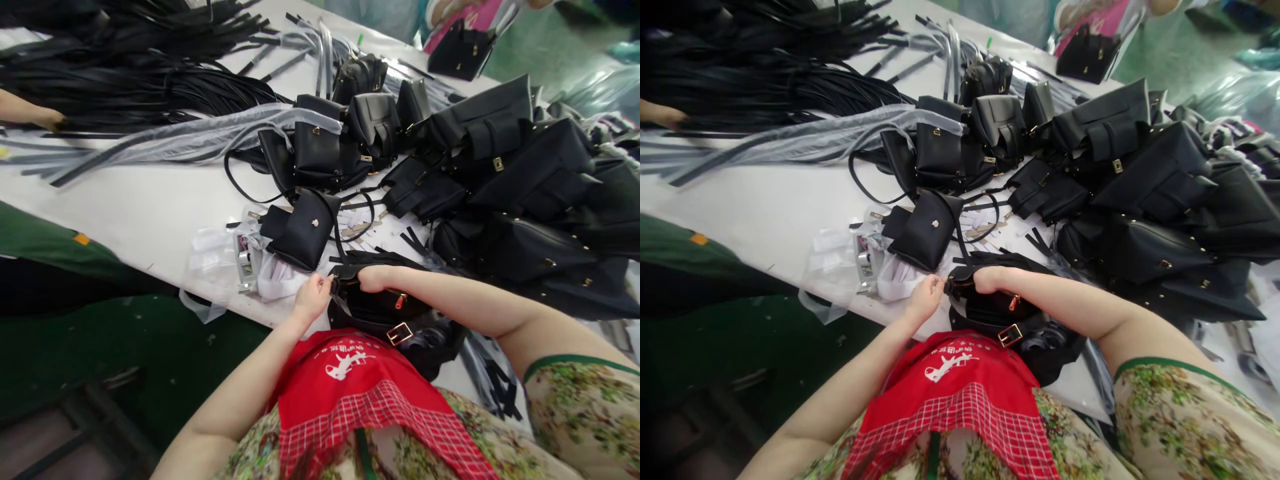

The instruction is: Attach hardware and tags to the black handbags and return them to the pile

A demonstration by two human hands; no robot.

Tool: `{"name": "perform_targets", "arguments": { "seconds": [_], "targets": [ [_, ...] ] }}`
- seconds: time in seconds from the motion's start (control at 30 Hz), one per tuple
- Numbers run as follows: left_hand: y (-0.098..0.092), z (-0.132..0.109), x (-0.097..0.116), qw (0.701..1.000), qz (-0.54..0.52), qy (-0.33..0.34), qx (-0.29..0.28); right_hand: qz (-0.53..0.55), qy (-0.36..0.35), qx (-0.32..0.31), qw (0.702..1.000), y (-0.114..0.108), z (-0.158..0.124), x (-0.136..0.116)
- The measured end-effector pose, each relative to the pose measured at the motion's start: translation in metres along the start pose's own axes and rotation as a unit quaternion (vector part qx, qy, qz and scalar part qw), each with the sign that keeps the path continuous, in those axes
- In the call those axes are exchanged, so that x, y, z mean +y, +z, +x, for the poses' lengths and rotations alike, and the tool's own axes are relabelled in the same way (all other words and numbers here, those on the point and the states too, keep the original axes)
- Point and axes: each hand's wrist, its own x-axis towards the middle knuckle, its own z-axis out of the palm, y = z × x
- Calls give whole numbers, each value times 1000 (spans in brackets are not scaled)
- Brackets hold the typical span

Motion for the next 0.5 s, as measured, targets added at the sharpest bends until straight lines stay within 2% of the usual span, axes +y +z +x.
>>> {"name": "perform_targets", "arguments": {
  "seconds": [0.1, 0.2, 0.3, 0.4, 0.5],
  "targets": [
    [13, -2, -5, 999, 21, -23, -20, 17, -9, 5, 1000, 10, -7, -16],
    [17, -6, -11, 997, 49, -25, -45, 57, -65, 61, 994, 11, -3, -29],
    [15, -7, -14, 996, 63, -29, -52, 204, -146, 110, 962, 15, 8, -35],
    [10, -3, -16, 996, 69, -37, -49, 339, -137, 84, 927, 27, 20, -34],
    [8, 1, -15, 995, 74, -33, -53, 353, -117, 69, 926, 40, 27, -31]
  ]
}}
